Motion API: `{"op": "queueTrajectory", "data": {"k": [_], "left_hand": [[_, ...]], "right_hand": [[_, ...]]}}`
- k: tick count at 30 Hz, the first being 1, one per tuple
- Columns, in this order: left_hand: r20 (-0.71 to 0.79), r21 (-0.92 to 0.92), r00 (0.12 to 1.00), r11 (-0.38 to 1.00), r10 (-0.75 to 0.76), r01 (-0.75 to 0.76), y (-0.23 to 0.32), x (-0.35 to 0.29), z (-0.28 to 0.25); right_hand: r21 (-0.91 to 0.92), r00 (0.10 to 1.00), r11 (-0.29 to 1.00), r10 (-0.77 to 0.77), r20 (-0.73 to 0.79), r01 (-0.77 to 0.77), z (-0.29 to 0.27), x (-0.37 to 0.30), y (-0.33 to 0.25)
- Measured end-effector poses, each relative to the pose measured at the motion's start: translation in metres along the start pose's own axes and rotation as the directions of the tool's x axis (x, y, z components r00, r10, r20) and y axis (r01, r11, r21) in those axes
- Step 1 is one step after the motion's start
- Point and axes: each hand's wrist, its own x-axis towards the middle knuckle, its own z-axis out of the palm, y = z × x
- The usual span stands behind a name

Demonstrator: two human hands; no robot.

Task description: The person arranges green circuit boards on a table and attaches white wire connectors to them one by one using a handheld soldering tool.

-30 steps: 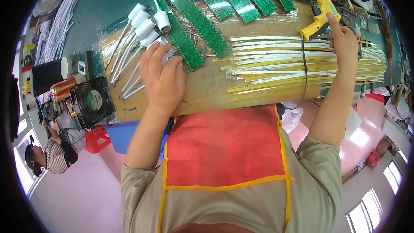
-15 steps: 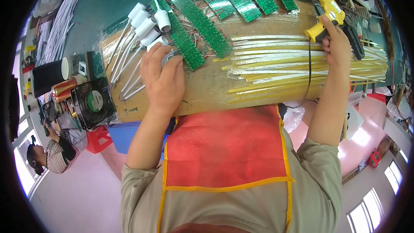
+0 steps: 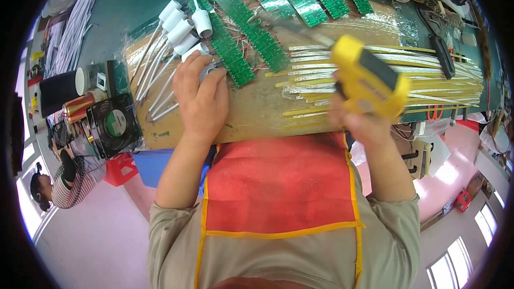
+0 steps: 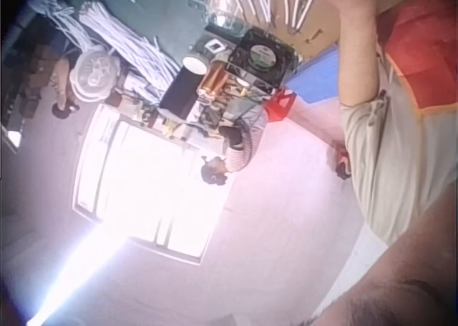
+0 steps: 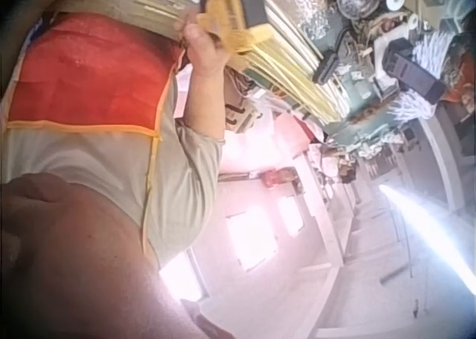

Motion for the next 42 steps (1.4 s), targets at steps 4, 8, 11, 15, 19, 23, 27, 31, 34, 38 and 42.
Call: {"op": "queueTrajectory", "data": {"k": [4,8,11,15,19,23,27,31,34,38,42], "left_hand": [[0.004,-0.003,1.000,1.000,-0.006,0.006,-0.001,-0.002,-0.001],[0.003,-0.002,1.000,1.000,-0.010,0.010,-0.001,-0.001,-0.001],[0.000,-0.007,1.000,1.000,-0.015,0.015,-0.001,-0.002,-0.001],[-0.001,-0.009,1.000,1.000,-0.018,0.018,-0.001,-0.002,0.000],[0.003,0.001,1.000,1.000,-0.017,0.017,-0.001,-0.001,0.000],[0.007,0.002,1.000,1.000,-0.014,0.014,-0.001,-0.001,0.000],[0.003,-0.003,1.000,1.000,-0.013,0.013,0.000,-0.001,0.000],[-0.005,-0.005,1.000,1.000,-0.008,0.008,0.000,-0.001,0.000],[-0.005,0.005,1.000,1.000,-0.005,0.005,-0.001,-0.001,0.001],[-0.010,0.002,1.000,1.000,-0.002,0.002,-0.001,-0.002,0.001],[-0.010,0.007,1.000,1.000,-0.002,0.002,-0.001,-0.002,0.001]], "right_hand": [[-0.035,0.968,0.974,0.225,0.113,-0.222,0.012,-0.016,0.015],[-0.253,0.939,0.919,0.332,0.084,-0.302,0.012,-0.019,0.021],[-0.258,0.951,0.927,0.301,0.074,-0.274,0.014,-0.015,0.022],[-0.332,0.955,0.914,0.280,0.103,-0.232,0.016,-0.014,0.020],[-0.285,0.957,0.926,0.281,0.076,-0.249,0.017,-0.013,0.020],[-0.305,0.957,0.921,0.279,0.075,-0.244,0.018,-0.013,0.018],[-0.325,0.960,0.918,0.268,0.080,-0.229,0.018,-0.013,0.018],[-0.332,0.956,0.912,0.282,0.079,-0.241,0.017,-0.012,0.017],[-0.338,0.965,0.920,0.243,0.100,-0.196,0.021,-0.009,0.015],[-0.315,0.961,0.924,0.258,0.096,-0.216,0.018,-0.012,0.019],[-0.335,0.959,0.915,0.270,0.090,-0.226,0.017,-0.012,0.019]]}}
